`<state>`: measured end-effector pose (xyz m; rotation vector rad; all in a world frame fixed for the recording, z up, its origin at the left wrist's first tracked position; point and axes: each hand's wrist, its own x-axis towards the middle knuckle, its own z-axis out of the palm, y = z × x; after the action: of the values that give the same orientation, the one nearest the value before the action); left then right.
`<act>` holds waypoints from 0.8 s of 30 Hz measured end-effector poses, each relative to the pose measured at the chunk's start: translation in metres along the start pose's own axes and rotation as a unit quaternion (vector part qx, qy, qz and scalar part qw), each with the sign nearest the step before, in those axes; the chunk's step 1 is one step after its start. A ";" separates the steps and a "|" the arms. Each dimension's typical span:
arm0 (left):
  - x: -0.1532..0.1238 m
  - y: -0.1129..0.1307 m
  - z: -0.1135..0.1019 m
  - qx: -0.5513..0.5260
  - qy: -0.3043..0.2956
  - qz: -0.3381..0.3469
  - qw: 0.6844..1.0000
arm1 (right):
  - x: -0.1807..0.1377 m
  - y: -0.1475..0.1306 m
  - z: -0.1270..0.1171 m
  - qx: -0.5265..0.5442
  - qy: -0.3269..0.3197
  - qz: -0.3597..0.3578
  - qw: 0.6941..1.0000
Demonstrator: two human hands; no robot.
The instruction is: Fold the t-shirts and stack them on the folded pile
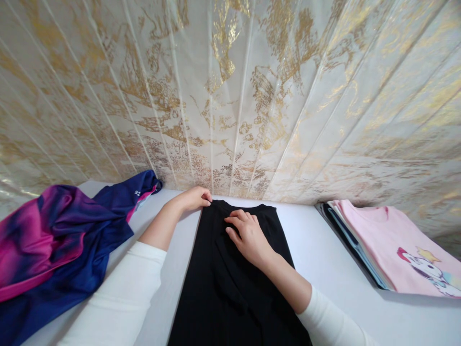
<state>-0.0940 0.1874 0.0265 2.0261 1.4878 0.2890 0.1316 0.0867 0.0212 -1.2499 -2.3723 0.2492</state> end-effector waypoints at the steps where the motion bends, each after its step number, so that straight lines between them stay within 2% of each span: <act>1: 0.000 0.000 0.000 0.010 -0.003 -0.004 1.000 | 0.000 -0.001 0.000 -0.003 0.007 -0.001 1.000; 9: -0.003 0.007 0.001 0.088 0.013 -0.028 0.996 | -0.002 -0.001 0.003 -0.073 0.022 0.003 0.997; 13: -0.005 0.014 0.003 0.123 0.042 -0.033 0.991 | -0.003 0.002 0.008 -0.065 0.017 -0.005 0.998; 16: -0.012 0.027 0.001 0.151 0.087 -0.034 0.984 | -0.003 0.003 0.008 -0.056 0.015 -0.012 0.998; 20: -0.037 0.059 0.001 0.180 0.144 -0.002 0.973 | -0.004 0.001 -0.002 -0.016 0.046 -0.028 0.998; 24: -0.084 0.090 0.025 0.190 0.133 0.052 0.971 | -0.015 -0.003 -0.019 0.038 0.072 -0.041 0.996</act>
<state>-0.0396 0.0845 0.0736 2.4527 1.7055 0.3517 0.1455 0.0721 0.0347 -1.0954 -2.2631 0.2140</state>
